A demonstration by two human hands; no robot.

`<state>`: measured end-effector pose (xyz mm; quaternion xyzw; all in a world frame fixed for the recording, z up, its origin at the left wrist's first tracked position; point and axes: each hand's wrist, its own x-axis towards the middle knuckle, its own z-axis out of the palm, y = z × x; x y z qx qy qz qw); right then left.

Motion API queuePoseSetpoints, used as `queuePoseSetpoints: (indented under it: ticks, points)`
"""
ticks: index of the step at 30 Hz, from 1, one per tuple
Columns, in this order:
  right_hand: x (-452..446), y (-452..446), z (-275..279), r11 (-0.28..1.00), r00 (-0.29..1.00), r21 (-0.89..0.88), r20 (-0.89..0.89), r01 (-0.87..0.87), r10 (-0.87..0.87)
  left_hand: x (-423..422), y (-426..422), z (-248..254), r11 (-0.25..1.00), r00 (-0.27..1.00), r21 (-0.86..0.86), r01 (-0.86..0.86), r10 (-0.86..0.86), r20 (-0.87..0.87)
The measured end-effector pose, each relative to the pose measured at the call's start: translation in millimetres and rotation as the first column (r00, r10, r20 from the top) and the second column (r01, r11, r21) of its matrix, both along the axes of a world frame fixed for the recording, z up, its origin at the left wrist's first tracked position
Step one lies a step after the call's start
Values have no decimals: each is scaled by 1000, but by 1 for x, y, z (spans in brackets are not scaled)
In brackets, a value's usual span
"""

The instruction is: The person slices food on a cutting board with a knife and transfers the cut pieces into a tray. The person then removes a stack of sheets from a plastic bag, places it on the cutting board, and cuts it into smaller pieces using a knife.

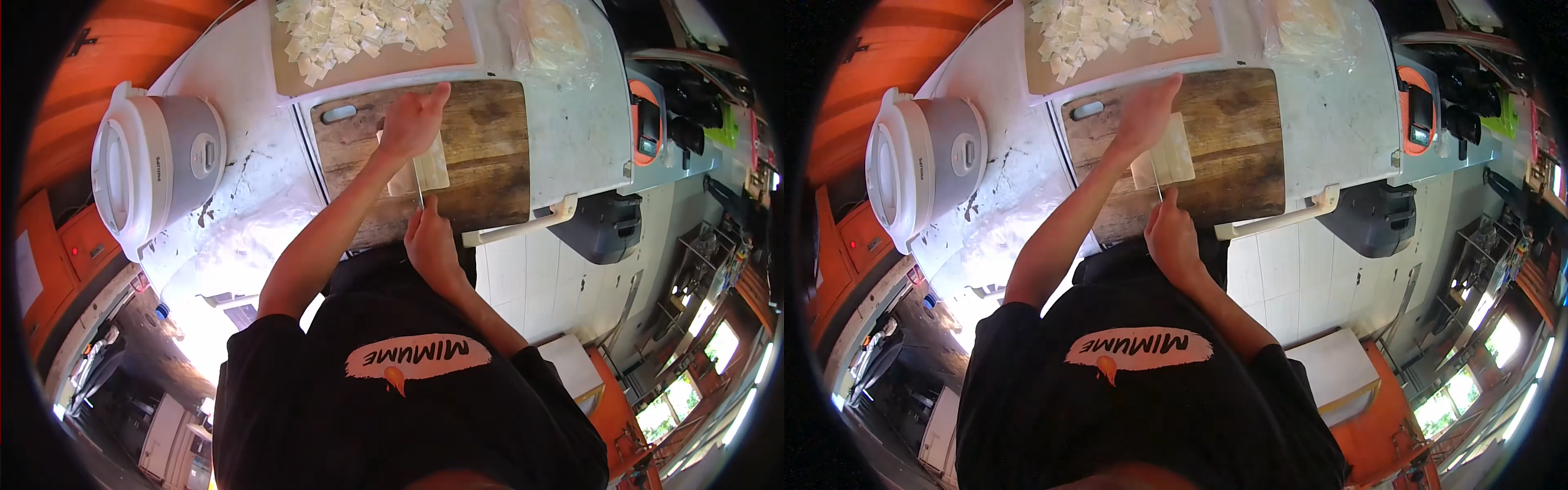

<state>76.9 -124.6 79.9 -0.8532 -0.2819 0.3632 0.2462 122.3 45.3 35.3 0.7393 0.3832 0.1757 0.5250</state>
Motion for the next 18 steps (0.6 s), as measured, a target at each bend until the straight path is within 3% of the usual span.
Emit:
queuePoseSetpoints:
  ticks: [2,5,14,18]
  points:
    - [-1,-1,-1,1000,999,-24,34,-17,18,1,2,6,995,981,73,68,-54,-188]
    - [-1,1,2,999,999,-39,44,-30,32,4,1,8,988,980,152,13,17,-196]
    - [0,4,1,994,993,-33,61,-100,102,1,7,4,995,994,90,-35,45,-104]
    - [1,5,5,989,995,-110,16,-95,97,2,5,3,996,992,86,-28,39,-123]
